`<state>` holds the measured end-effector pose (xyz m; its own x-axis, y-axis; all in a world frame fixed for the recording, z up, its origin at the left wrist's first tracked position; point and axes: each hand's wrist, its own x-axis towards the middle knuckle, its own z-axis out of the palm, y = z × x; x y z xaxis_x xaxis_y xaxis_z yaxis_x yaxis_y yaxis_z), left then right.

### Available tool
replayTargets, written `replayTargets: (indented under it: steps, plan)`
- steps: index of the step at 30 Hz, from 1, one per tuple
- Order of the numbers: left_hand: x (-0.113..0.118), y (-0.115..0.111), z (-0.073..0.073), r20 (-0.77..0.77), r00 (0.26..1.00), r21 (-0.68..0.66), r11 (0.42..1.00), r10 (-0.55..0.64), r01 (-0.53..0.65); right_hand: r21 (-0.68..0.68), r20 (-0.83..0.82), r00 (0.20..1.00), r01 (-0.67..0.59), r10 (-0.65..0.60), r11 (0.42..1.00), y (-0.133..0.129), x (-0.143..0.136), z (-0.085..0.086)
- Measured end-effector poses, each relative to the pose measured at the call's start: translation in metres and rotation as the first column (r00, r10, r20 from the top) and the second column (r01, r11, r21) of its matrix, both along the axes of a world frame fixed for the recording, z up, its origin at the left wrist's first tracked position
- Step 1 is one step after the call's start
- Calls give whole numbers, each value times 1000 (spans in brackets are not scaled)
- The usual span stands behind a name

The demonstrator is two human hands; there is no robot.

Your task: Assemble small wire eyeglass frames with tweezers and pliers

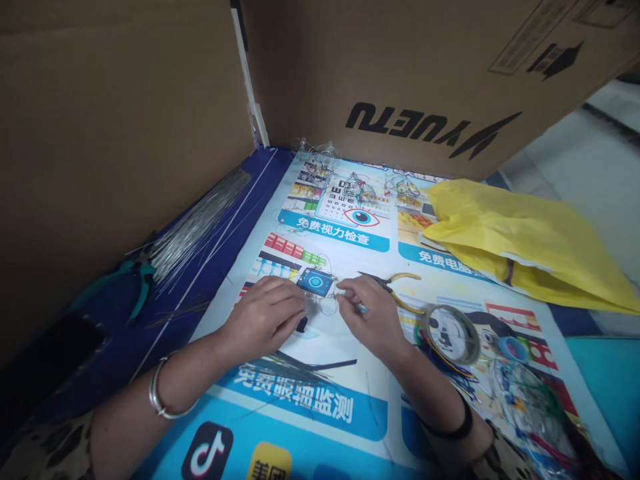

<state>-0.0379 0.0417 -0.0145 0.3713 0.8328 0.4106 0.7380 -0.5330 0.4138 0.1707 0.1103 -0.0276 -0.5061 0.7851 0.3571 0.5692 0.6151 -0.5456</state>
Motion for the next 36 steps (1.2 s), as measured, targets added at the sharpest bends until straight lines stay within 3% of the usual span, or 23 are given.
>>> replayTargets:
  steps: [5,13,36]
  plan:
    - [-1,1,-2,-49,998,-55,998,-33,30,32,62,996,-63,61,998,-1,-1,-1]
    - [-1,1,-5,-68,996,-80,996,-51,46,46,139,989,-65,58,997,-1,-2,-2]
    - [1,2,-3,-60,997,-88,995,-47,42,14,152,987,-53,50,998,-3,-2,0]
